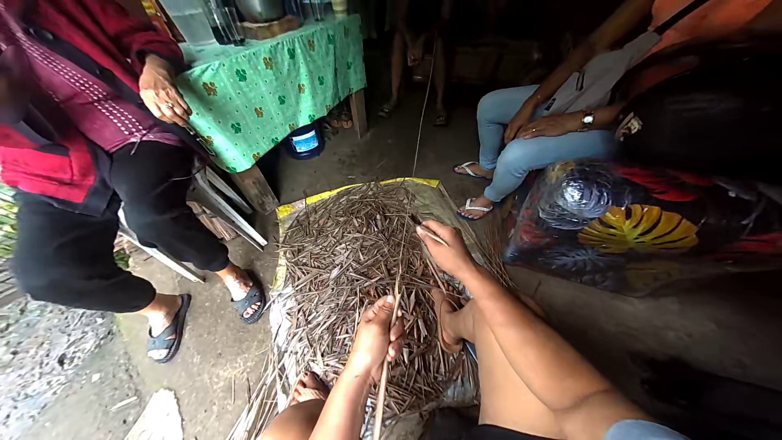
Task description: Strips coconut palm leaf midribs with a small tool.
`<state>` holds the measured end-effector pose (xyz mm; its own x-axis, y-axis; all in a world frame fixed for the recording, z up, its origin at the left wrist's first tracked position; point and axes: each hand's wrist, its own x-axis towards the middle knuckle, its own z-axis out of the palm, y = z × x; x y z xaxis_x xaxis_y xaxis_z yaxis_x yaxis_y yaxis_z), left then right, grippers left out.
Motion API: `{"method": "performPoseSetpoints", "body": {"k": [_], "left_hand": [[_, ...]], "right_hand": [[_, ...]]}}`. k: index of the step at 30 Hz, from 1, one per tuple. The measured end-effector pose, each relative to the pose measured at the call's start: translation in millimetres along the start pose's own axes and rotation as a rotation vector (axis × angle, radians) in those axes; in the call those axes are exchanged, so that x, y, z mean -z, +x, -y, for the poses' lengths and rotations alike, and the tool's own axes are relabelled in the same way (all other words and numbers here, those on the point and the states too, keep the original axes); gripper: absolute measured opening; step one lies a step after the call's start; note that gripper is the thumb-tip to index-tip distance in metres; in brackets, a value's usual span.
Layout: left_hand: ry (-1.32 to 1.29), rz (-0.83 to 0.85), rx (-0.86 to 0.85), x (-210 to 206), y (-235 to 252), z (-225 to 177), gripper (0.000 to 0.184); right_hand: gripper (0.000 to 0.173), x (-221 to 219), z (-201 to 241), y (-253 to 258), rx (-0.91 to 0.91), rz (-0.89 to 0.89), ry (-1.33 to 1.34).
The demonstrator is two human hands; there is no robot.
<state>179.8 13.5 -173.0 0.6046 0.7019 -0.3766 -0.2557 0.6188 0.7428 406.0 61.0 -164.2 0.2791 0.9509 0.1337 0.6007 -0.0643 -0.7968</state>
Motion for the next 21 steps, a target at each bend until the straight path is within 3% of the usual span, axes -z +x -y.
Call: {"method": "performPoseSetpoints", "body": {"k": [2,4,7,9,13,16,21], "left_hand": [[0.004,0.0,0.0,1,-2,0,0.039],[0.011,-0.006,-0.002,2,-2,-1,0.039],[0.01,-0.002,-0.007,2,-2,-1,0.039],[0.009,-0.001,-0.021,1,-3,1,0.04],[0.087,0.039,0.03,4,-12,6,0.039],[0.064,0.008,0.045,11,-14,9,0.041],[-0.022,-0.047,0.038,22,-16,2,0.043]], "right_hand": [[0.034,2,4,-1,-0.105,0.063,0.214],[0.034,0,13,-14,-0.188,0.279,0.484],[0.034,-11,23,-33,-0.209,0.574,0.6],[0.033,-17,27,-32,-0.208,0.548,0.636],[0.031,-15,25,-9,-0.247,0.299,0.546],[0.028,-11,17,-5,-0.116,0.306,0.37],[0.034,-25,23,-45,0.401,0.575,0.026]]}}
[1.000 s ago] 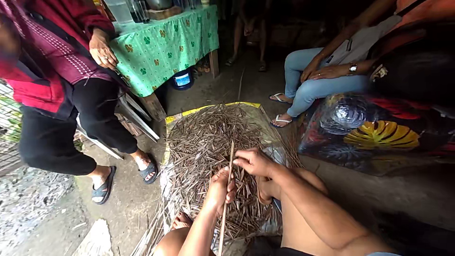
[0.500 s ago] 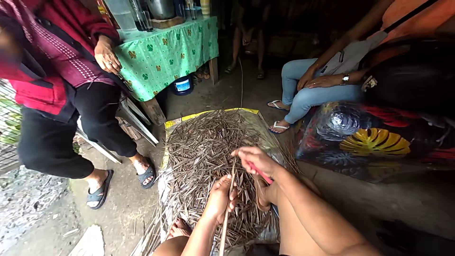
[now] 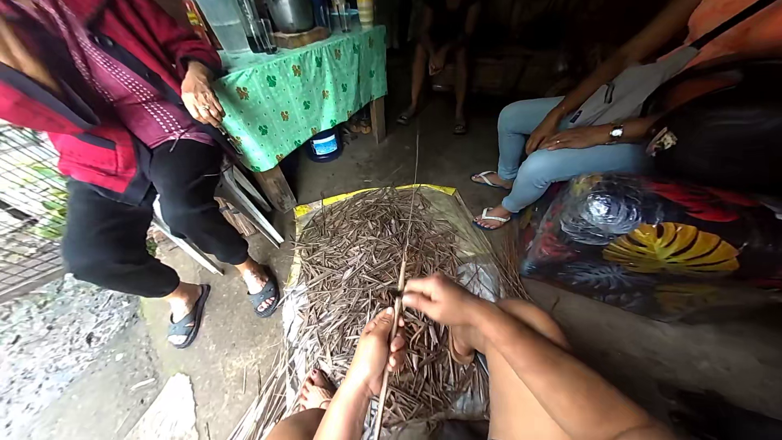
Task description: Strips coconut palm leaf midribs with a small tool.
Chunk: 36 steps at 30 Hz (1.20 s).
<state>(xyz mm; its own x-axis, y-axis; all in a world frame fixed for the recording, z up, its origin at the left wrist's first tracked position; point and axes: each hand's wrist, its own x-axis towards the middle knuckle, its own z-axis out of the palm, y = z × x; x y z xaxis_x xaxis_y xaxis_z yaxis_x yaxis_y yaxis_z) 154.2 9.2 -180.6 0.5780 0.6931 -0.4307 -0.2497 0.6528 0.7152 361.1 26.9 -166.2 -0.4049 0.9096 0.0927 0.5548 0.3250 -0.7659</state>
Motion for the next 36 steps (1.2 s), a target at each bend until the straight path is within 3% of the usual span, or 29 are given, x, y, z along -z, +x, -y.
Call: {"method": "performPoseSetpoints", "body": {"k": [2,5,9,13,16,18,21,23,28,31,34,36], "left_hand": [[-0.028,0.006,-0.009,0,-2,0,0.042],[-0.037,-0.008,-0.009,-2,-4,1,0.041],[0.008,0.015,-0.014,-3,-8,5,0.04],[0.006,0.027,-0.022,-2,-11,6,0.04],[0.0,0.03,-0.02,-2,-13,6,0.041],[-0.011,0.029,-0.028,-2,-11,5,0.042],[0.008,0.043,-0.02,-3,-6,2,0.043],[0.019,0.058,-0.02,-6,-6,2,0.043],[0.027,0.086,0.043,-9,-10,8,0.043],[-0.009,0.051,0.02,-4,-5,7,0.043],[-0.029,0.033,0.012,-1,-1,1,0.044],[-0.033,0.036,0.014,-2,0,1,0.043]], "right_hand": [[0.034,-8,5,-1,0.103,0.061,-0.109],[0.037,3,-7,2,0.091,0.028,-0.214],[0.039,30,-17,16,-0.149,-0.057,-0.28],[0.036,47,-32,28,-0.334,-0.345,-0.274],[0.034,56,-35,30,-0.502,-0.46,-0.018],[0.035,47,-25,22,-0.51,-0.36,0.33],[0.037,23,-7,9,-0.449,-0.042,0.663],[0.033,13,-4,9,-0.382,0.009,0.72],[0.029,34,-18,26,-0.426,-0.279,0.569],[0.029,32,-19,16,-0.338,-0.167,0.431],[0.033,9,-7,0,-0.112,-0.01,0.197],[0.034,-1,-2,-3,0.047,0.005,0.018]]}}
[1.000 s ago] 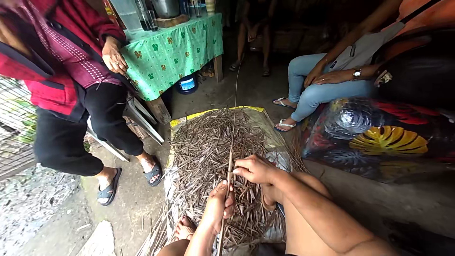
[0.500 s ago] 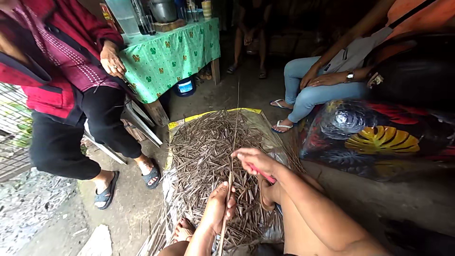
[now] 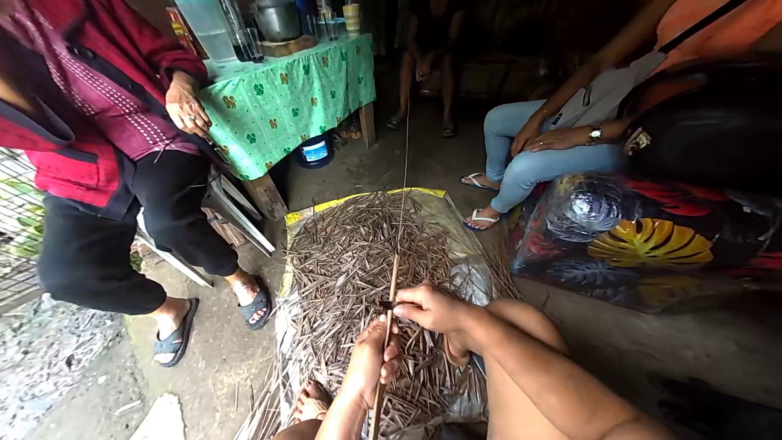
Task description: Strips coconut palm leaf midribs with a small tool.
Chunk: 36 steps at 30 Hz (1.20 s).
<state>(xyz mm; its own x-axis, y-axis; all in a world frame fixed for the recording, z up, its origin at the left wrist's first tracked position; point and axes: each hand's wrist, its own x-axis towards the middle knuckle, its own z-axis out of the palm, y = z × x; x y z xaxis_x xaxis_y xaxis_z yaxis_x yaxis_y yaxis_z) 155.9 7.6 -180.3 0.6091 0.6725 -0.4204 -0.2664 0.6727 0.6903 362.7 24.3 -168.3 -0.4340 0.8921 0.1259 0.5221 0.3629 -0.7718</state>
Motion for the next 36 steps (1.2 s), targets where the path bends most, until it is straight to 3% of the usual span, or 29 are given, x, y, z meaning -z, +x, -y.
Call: {"method": "performPoseSetpoints", "body": {"k": [3,7,9,12,15,18,20,28,30,33,36], "left_hand": [[-0.003,0.0,0.01,-3,-5,2,0.043],[0.037,-0.021,0.024,-4,-8,5,0.042],[0.081,-0.013,0.024,-3,-12,8,0.042],[0.079,-0.003,-0.003,0,-14,10,0.042],[0.074,-0.053,-0.029,2,-10,4,0.043],[0.107,-0.089,-0.039,-1,-6,0,0.042],[0.142,-0.107,-0.046,-3,-5,3,0.041],[0.171,-0.113,-0.053,-5,-3,7,0.04],[0.184,-0.102,-0.045,-6,-9,9,0.039],[0.202,-0.086,-0.037,-5,-15,11,0.039],[0.191,-0.098,-0.052,-4,-12,7,0.039]], "right_hand": [[0.037,6,-10,4,0.041,-0.048,-0.172],[0.039,31,-20,19,-0.233,-0.067,-0.239],[0.037,46,-26,27,-0.364,-0.192,-0.225],[0.034,57,-36,27,-0.385,-0.404,-0.176],[0.037,36,-17,14,-0.323,-0.19,-0.026],[0.038,4,4,2,-0.141,0.037,-0.053],[0.038,-2,7,2,-0.089,0.072,-0.117],[0.041,24,-20,26,-0.209,0.029,-0.23],[0.041,37,-21,33,-0.384,-0.063,-0.233],[0.037,56,-37,35,-0.546,-0.357,-0.16],[0.035,54,-27,24,-0.578,-0.474,0.232]]}}
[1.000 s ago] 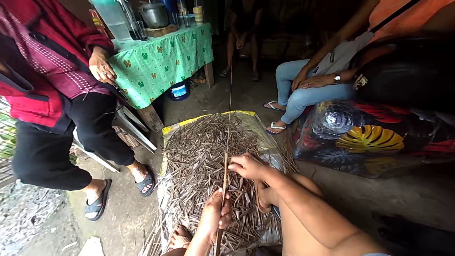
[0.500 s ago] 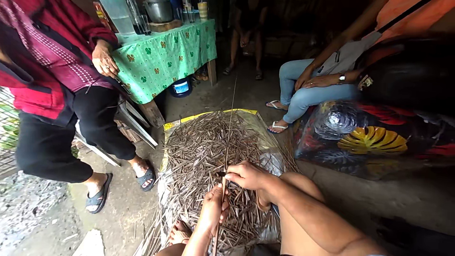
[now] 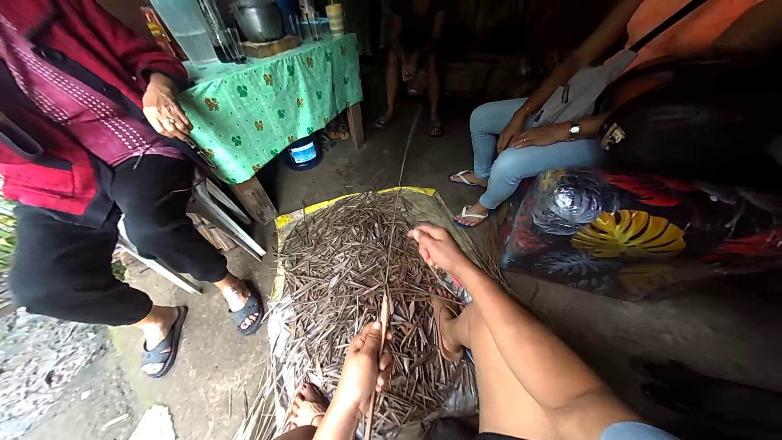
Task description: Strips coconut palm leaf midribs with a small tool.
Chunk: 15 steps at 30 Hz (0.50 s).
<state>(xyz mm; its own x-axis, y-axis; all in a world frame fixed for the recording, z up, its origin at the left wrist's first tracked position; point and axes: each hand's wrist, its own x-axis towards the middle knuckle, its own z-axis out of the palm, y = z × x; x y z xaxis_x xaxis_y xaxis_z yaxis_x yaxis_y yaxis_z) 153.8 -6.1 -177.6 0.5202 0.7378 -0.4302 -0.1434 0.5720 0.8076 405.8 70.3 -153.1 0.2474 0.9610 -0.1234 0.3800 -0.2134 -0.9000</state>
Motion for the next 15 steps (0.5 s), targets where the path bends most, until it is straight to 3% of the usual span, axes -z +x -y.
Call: {"method": "performPoseSetpoints", "body": {"k": [2,5,7,12,15], "left_hand": [[0.024,-0.008,-0.013,0,4,-3,0.039],[0.043,0.003,-0.017,-5,10,-4,0.039],[0.037,0.033,-0.007,-7,10,-4,0.04],[-0.005,0.099,0.041,-7,5,1,0.044],[-0.088,0.041,0.049,0,11,-1,0.044]], "right_hand": [[0.036,-6,4,-24,-0.113,0.199,0.249],[0.033,-18,4,-45,-0.155,0.486,0.3],[0.03,-25,5,-45,-0.106,0.485,0.302],[0.032,-19,3,-30,-0.045,0.286,0.31],[0.031,-18,4,-44,0.03,0.429,0.134]]}}
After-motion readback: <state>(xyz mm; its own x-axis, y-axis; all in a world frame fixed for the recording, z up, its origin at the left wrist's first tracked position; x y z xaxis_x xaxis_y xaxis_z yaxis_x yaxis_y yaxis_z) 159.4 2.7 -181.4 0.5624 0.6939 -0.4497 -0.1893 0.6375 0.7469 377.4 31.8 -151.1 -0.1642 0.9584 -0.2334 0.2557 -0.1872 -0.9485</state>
